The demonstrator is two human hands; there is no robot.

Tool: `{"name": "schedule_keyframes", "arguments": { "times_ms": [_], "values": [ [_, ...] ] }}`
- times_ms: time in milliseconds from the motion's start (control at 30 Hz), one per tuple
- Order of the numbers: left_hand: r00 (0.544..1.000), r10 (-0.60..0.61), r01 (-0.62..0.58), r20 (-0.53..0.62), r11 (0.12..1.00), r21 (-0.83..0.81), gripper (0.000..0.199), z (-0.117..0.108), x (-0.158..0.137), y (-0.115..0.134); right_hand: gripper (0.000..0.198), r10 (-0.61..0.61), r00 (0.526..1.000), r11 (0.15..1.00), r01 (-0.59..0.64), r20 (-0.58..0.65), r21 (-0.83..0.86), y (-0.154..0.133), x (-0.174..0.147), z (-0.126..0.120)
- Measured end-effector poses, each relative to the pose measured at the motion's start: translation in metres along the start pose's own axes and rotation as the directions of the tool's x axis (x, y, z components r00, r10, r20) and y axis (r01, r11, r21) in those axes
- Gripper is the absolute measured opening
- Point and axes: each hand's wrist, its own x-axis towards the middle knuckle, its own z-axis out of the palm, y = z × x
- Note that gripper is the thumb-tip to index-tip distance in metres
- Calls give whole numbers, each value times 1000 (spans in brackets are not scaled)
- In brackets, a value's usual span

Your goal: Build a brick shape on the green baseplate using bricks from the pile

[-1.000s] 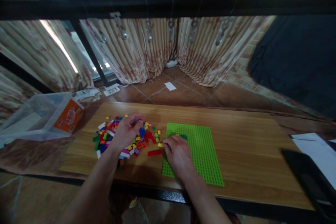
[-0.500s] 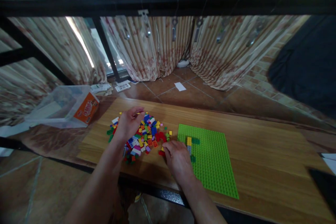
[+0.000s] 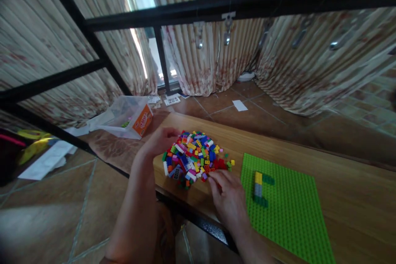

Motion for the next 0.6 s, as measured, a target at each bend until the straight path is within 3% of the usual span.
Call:
{"name": "schedule_keyframes", "arguments": {
  "times_ms": [267, 600],
  "values": [
    [999, -13, 13, -37, 1000, 4, 22, 5, 5, -3, 19, -127, 992, 990, 127, -1, -68, -26, 1, 31],
    [998, 67, -67, -1, 997, -44, 15, 7, 4, -1, 12, -110, 994, 968, 105, -10, -227, -23, 1, 33]
  ]
}}
